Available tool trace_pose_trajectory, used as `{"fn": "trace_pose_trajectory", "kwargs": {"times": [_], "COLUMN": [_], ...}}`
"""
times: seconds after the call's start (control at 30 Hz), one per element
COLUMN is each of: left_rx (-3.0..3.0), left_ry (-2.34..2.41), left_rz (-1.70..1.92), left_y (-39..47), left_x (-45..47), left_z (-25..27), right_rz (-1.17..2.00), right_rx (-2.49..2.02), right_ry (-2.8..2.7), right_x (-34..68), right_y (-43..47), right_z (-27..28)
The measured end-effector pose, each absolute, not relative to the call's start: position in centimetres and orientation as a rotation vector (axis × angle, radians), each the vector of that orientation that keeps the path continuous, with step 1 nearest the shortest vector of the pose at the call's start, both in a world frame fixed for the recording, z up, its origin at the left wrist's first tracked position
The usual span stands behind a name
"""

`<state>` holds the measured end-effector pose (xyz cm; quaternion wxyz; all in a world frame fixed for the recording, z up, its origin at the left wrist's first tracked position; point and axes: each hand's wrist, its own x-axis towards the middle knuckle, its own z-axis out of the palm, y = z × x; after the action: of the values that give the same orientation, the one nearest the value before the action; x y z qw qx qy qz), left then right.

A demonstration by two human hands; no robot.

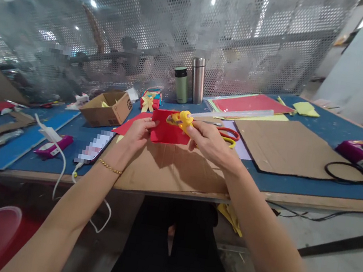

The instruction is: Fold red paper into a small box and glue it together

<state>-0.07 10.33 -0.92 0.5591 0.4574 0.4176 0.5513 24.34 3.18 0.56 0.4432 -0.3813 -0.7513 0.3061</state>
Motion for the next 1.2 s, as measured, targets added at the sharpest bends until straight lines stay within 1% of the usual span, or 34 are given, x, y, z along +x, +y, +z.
{"fn": "trace_pose_trajectory", "kwargs": {"times": [0.17,0.33,0.53,1.03,1.2], "left_rx": [0.978,0.845,0.903,0.887,0.940], "left_ry": [0.991,1.001,0.924,0.923,0.889], "left_rz": [1.383,1.298,1.222,1.211,1.230], "left_y": [11.0,11.5,11.8,10.6,10.4], "left_x": [-0.1,-0.5,-1.0,0.1,0.3], "left_z": [-1.2,-1.1,-1.5,-0.5,-0.7], "right_rz": [0.728,0.749,0.730,0.753,0.712], "right_rx": [-0.984,-0.926,-0.920,-0.946,-0.939], "right_ry": [-1.841,-1.812,-1.807,-1.791,-1.813], "right_x": [23.8,23.1,23.0,23.1,23.1], "right_y": [3.4,3.5,3.8,3.8,3.7], "right_z": [0.1,-0.2,-0.6,-0.7,-0.6]}}
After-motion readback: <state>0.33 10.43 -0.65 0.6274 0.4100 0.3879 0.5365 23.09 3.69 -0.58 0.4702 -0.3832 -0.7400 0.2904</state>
